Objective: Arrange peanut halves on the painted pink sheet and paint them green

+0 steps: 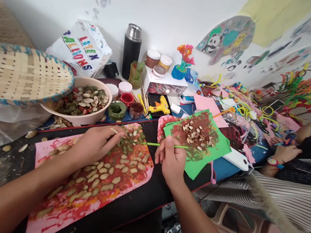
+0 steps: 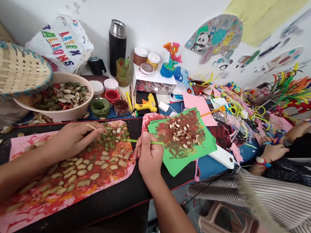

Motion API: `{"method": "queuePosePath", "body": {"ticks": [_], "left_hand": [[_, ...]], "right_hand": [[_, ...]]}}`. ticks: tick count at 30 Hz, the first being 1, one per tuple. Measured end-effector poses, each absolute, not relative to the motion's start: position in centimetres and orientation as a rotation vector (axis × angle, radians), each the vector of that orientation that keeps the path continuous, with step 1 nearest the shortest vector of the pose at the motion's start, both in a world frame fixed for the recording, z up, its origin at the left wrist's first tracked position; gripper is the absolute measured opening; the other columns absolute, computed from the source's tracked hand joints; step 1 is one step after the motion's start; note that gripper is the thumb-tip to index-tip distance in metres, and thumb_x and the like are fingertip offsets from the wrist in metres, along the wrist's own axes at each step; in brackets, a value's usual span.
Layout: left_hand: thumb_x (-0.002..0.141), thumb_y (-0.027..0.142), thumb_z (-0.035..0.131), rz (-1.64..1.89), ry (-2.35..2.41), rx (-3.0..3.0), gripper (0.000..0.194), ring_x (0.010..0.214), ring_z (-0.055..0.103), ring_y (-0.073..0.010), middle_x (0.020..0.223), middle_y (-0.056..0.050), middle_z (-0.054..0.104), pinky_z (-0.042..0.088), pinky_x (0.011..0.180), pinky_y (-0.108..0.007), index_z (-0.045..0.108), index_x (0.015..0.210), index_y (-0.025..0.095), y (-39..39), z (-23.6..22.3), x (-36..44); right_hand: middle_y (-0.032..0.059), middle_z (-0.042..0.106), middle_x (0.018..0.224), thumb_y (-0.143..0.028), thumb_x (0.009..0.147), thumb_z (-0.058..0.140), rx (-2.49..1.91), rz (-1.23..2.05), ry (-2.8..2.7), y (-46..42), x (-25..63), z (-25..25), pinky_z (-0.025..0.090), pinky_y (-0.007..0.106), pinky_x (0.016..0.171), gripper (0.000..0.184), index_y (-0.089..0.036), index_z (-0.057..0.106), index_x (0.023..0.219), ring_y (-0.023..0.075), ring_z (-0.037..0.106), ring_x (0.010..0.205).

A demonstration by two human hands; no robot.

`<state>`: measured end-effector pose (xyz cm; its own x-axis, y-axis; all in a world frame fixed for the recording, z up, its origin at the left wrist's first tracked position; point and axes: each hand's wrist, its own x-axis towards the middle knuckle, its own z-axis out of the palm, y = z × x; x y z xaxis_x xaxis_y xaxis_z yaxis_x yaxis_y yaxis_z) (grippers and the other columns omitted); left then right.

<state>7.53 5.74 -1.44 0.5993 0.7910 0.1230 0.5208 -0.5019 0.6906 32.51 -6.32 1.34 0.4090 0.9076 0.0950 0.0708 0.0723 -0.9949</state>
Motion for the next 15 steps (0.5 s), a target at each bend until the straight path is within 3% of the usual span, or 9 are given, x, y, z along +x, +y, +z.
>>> {"method": "queuePosePath", "body": {"ticks": [8, 15], "left_hand": [[0.117, 0.081, 0.038, 0.574, 1.032, 2.275, 0.073, 0.117, 0.091, -0.0362, 0.131, -0.013, 0.096, 0.071, 0.112, -0.045, 0.089, 0.11, 0.029, 6.1, -2.6, 7.8], [0.116, 0.08, 0.039, 0.566, 1.043, 2.29, 0.071, 0.114, 0.092, -0.0361, 0.131, -0.013, 0.096, 0.07, 0.111, -0.044, 0.088, 0.106, 0.029, 6.1, -2.5, 7.8]], "right_hand": [[-0.0065, 0.05, 0.047, -0.104, 0.106, 0.066, -1.36, 0.803, -0.986, -6.4, 31.5, -0.8, 0.046, 0.027, 0.044, 0.082, -0.028, 0.062, 0.074, 0.0157, 0.057, 0.04], [-0.0055, 0.052, 0.049, -0.101, 0.109, 0.064, -1.323, 0.779, -0.992, -6.6, 31.1, -1.0, 0.047, 0.027, 0.045, 0.081, -0.029, 0.059, 0.071, 0.0155, 0.056, 0.041]]}}
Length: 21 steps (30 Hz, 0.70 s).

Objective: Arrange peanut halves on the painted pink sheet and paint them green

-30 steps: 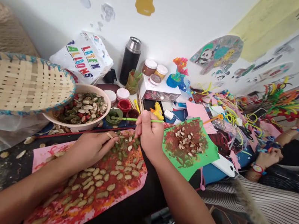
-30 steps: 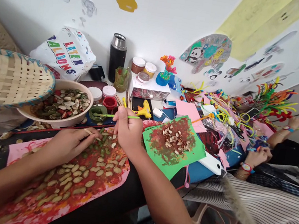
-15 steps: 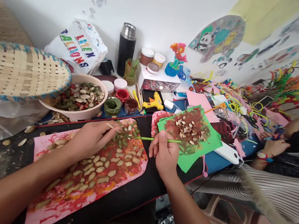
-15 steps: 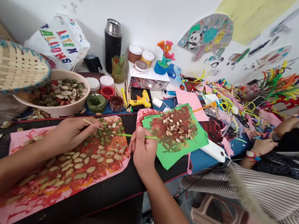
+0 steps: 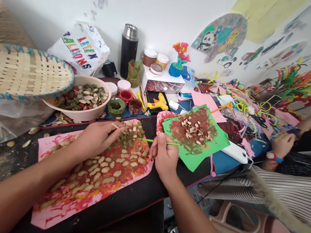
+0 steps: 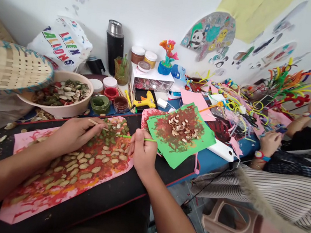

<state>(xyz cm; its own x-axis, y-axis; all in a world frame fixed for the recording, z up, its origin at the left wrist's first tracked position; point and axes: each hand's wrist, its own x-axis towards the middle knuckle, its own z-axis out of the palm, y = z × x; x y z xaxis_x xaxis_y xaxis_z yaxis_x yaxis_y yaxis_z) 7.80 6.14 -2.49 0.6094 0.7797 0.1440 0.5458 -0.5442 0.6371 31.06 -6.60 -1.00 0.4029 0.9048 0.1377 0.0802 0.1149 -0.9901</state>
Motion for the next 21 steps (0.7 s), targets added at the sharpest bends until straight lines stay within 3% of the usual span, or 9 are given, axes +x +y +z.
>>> {"method": "queuePosePath", "body": {"ticks": [5, 10, 15, 21], "left_hand": [[0.116, 0.078, 0.04, 0.562, 1.034, 2.278, 0.07, 0.116, 0.092, -0.0359, 0.129, -0.012, 0.097, 0.07, 0.11, -0.043, 0.089, 0.108, 0.029, 6.3, -2.4, 7.7], [0.117, 0.082, 0.04, 0.591, 1.015, 2.264, 0.072, 0.114, 0.091, -0.0342, 0.126, -0.011, 0.097, 0.07, 0.109, -0.04, 0.089, 0.11, 0.029, 6.2, -2.4, 7.6], [0.12, 0.079, 0.04, 0.638, 0.981, 2.252, 0.071, 0.106, 0.091, -0.0315, 0.12, -0.011, 0.097, 0.071, 0.106, -0.039, 0.084, 0.098, 0.028, 6.0, -2.4, 7.8], [0.118, 0.08, 0.043, 0.669, 0.996, 2.292, 0.07, 0.105, 0.092, -0.0323, 0.119, -0.012, 0.097, 0.072, 0.101, -0.039, 0.086, 0.102, 0.028, 6.1, -2.1, 7.5]], "right_hand": [[-0.0042, 0.057, 0.049, -0.101, 0.11, 0.061, -1.329, 0.777, -1.074, -6.4, 30.5, -1.1, 0.048, 0.028, 0.049, 0.08, -0.029, 0.063, 0.075, 0.0157, 0.057, 0.042], [-0.0058, 0.053, 0.047, -0.102, 0.108, 0.064, -1.309, 0.799, -1.022, -6.6, 31.0, -1.5, 0.045, 0.027, 0.045, 0.081, -0.029, 0.063, 0.075, 0.0154, 0.055, 0.039], [-0.0065, 0.051, 0.047, -0.1, 0.108, 0.067, -1.31, 0.804, -1.0, -7.0, 31.4, -1.6, 0.044, 0.026, 0.045, 0.081, -0.028, 0.062, 0.073, 0.0143, 0.055, 0.039], [-0.0059, 0.051, 0.047, -0.102, 0.107, 0.067, -1.334, 0.824, -0.982, -7.2, 31.7, -1.7, 0.043, 0.026, 0.044, 0.082, -0.028, 0.062, 0.072, 0.0148, 0.057, 0.04]]}}
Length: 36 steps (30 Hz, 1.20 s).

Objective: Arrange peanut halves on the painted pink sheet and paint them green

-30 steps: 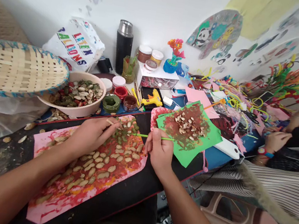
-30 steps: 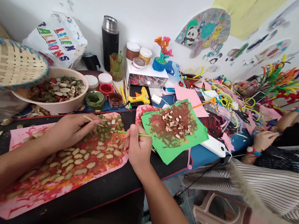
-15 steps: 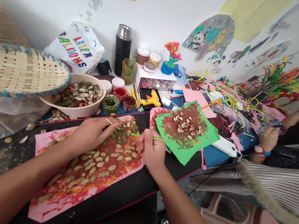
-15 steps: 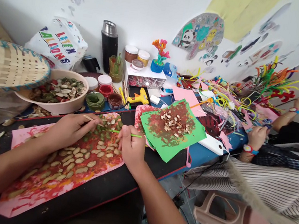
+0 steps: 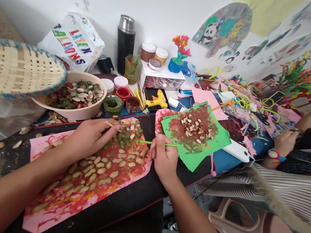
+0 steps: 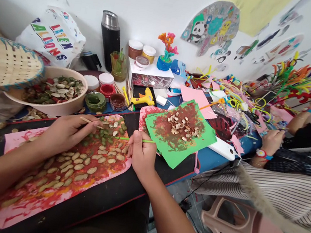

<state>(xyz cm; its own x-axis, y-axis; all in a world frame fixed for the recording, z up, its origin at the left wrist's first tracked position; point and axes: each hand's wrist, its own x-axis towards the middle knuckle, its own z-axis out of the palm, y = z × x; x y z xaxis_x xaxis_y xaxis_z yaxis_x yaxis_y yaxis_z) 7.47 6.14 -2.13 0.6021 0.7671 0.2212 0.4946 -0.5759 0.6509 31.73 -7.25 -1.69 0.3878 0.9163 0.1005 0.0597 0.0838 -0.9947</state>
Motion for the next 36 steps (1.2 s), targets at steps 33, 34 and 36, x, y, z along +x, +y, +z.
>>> {"method": "queuePosePath", "body": {"ticks": [33, 34, 36], "left_hand": [[0.116, 0.084, 0.038, 0.582, 1.022, 2.338, 0.075, 0.103, 0.092, -0.0348, 0.117, -0.013, 0.097, 0.072, 0.1, -0.042, 0.086, 0.102, 0.029, 6.87, -1.78, 6.75], [0.116, 0.084, 0.038, 0.583, 1.024, 2.338, 0.075, 0.103, 0.092, -0.0345, 0.118, -0.014, 0.097, 0.072, 0.1, -0.041, 0.086, 0.101, 0.028, 6.87, -1.86, 6.75], [0.116, 0.083, 0.038, 0.58, 1.028, 2.336, 0.075, 0.104, 0.092, -0.034, 0.119, -0.014, 0.097, 0.072, 0.102, -0.041, 0.086, 0.101, 0.028, 6.87, -2.01, 6.73]], "right_hand": [[-0.0039, 0.06, 0.05, -0.099, 0.112, 0.061, -1.315, 0.771, -1.09, -6.8, 31.04, -1.43, 0.049, 0.028, 0.05, 0.079, -0.028, 0.068, 0.078, 0.016, 0.06, 0.043], [-0.0042, 0.06, 0.05, -0.099, 0.112, 0.062, -1.324, 0.771, -1.08, -6.84, 31.14, -1.4, 0.05, 0.028, 0.05, 0.079, -0.028, 0.068, 0.078, 0.0159, 0.06, 0.043], [-0.0051, 0.058, 0.049, -0.1, 0.11, 0.063, -1.344, 0.776, -1.04, -6.94, 31.32, -1.4, 0.05, 0.027, 0.048, 0.079, -0.028, 0.066, 0.077, 0.0157, 0.058, 0.041]]}}
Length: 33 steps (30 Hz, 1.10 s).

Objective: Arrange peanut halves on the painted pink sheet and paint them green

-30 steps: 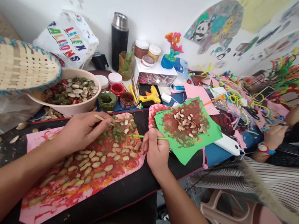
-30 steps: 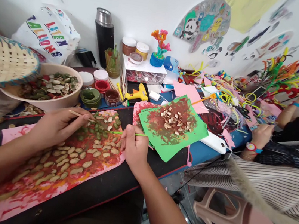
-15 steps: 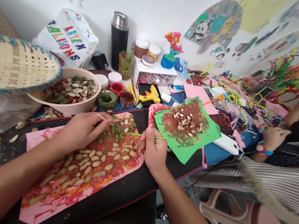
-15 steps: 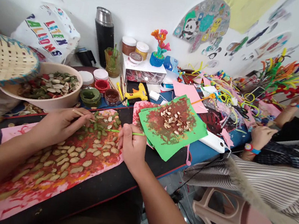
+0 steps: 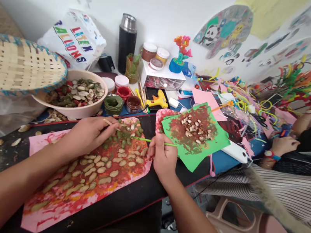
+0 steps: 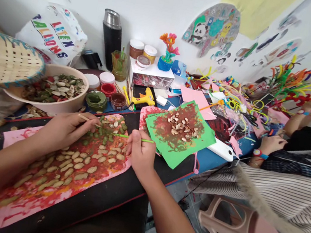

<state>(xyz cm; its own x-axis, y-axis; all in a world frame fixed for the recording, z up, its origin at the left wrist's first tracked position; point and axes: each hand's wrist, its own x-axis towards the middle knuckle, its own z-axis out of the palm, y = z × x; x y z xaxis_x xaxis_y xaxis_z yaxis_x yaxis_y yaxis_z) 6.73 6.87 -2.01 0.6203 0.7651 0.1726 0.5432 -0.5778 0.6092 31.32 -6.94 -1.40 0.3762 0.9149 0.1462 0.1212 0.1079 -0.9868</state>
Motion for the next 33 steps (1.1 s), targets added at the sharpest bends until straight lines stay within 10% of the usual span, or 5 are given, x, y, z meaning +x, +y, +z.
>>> {"method": "queuePosePath", "body": {"ticks": [33], "left_hand": [[0.115, 0.084, 0.038, 0.568, 1.028, 2.309, 0.073, 0.103, 0.091, -0.0343, 0.116, -0.013, 0.097, 0.072, 0.101, -0.041, 0.084, 0.1, 0.029, 6.8, -1.8, 6.9]], "right_hand": [[-0.0058, 0.052, 0.049, -0.101, 0.109, 0.064, -1.347, 0.799, -0.991, -7.1, 31.6, -1.2, 0.046, 0.026, 0.045, 0.081, -0.028, 0.06, 0.073, 0.0149, 0.056, 0.041]]}}
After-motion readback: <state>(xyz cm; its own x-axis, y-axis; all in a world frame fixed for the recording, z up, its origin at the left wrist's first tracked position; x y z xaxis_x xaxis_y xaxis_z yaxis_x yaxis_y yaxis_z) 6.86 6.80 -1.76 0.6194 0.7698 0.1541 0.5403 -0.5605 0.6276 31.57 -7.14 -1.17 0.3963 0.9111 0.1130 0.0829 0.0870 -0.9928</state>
